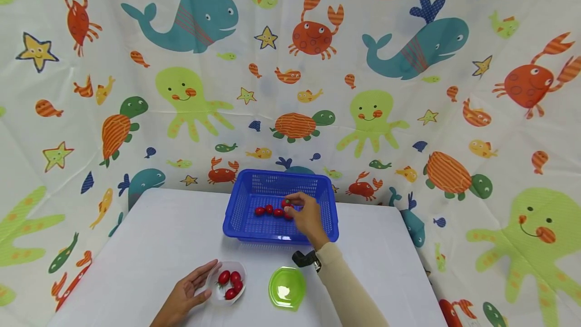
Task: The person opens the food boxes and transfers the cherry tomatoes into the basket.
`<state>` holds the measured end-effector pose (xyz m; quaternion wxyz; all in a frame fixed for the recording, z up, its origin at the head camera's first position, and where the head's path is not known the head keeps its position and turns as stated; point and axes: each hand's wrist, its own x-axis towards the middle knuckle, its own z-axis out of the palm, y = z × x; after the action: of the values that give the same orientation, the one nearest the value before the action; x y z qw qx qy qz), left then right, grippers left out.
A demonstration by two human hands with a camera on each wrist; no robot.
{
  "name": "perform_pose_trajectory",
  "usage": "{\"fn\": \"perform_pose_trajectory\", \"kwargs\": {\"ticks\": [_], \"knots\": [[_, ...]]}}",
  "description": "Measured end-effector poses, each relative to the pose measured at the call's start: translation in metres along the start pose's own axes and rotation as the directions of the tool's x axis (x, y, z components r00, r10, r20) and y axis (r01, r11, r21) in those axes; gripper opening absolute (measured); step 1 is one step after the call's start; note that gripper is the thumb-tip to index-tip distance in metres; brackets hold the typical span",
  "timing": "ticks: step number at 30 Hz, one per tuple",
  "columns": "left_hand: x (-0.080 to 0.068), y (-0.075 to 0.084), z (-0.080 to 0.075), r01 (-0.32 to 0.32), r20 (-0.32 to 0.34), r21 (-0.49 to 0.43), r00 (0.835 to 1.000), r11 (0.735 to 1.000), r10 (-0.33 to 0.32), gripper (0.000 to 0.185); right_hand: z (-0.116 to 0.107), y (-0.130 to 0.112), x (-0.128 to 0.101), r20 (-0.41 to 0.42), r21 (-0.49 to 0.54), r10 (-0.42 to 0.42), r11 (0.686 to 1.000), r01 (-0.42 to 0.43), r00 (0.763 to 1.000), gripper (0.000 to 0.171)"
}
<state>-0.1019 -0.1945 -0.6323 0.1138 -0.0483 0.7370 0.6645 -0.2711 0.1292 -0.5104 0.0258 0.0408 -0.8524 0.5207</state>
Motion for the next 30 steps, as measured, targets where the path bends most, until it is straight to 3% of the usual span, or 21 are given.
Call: {"fn": "perform_pose_trajectory", "kwargs": {"ticks": [19, 30], "knots": [[0.002, -0.002, 0.000, 0.004, -0.008, 0.014, 1.000, 1.000, -0.004, 0.062, -0.012, 0.020, 0.031, 0.028, -0.005, 0.090, 0.996, -0.090, 0.996, 0.025], [0.002, -0.004, 0.000, -0.001, -0.029, 0.009, 1.000, 1.000, 0.001, 0.059, -0.013, 0.031, 0.054, 0.100, -0.049, 0.186, 0.982, -0.182, 0.977, 0.020]]}}
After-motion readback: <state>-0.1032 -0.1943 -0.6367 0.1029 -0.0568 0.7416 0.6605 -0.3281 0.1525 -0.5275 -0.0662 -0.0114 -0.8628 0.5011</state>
